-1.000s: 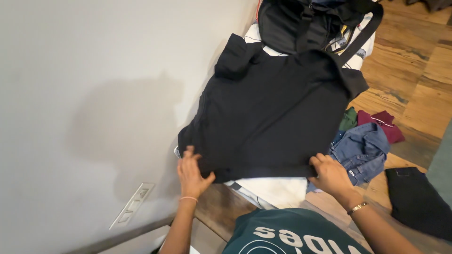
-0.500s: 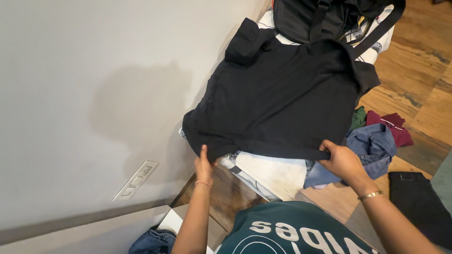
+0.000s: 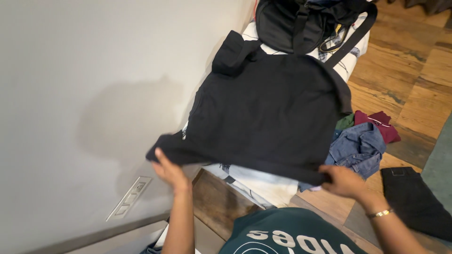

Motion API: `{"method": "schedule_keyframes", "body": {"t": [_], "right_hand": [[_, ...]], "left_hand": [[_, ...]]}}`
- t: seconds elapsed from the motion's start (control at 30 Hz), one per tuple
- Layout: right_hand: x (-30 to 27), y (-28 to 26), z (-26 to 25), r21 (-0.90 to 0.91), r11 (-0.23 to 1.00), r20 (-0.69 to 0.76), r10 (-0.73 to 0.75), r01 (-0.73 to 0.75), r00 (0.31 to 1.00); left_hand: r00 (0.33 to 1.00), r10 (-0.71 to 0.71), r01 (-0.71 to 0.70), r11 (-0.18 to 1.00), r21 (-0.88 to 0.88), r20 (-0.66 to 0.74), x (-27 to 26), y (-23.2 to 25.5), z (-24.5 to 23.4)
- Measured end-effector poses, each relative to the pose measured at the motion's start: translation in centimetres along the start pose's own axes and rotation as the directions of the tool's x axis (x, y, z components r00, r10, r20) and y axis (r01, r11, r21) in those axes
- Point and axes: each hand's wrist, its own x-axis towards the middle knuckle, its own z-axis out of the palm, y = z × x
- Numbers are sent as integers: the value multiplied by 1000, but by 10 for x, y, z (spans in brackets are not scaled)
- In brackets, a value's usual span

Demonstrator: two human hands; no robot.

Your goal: The person folds a blue polka-dot shirt, a black t-shirt, and a blue patterned shirt on a bed. Each item is smoothed, folded into a compact rectangle, and placed into a black bag.

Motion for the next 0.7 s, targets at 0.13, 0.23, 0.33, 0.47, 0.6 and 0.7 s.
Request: {"method": "schedule_keyframes", "body": {"t": [0.13,0.23,0.33,0.47,0.6,0.7], "right_hand": [[18,24,-50,20,991,-254,137,-136,958],[32,20,-78,-148,959,-530,130,-243,838],[40,-5,-89,-77,986,-554,82,-149,829],[40,-37,-67,-101,988,-306,78,-114,949],[46,-33,-32,-169,959,-160,202,-229,966],[62,1,-10,-49,996,-427,49,-78,903]], "left_hand": [[963,8,-23,998,53,270,34,-7,95],[759,56,-54,998,-23,648,33,-23,151],[651,158,-534,790,301,742,34,-62,145],[766,63,-566,538,625,639,42,-111,82],[855,1,-456,480,749,519,63,-118,60],[791,90,-550,536,640,605,80,-109,65]]}}
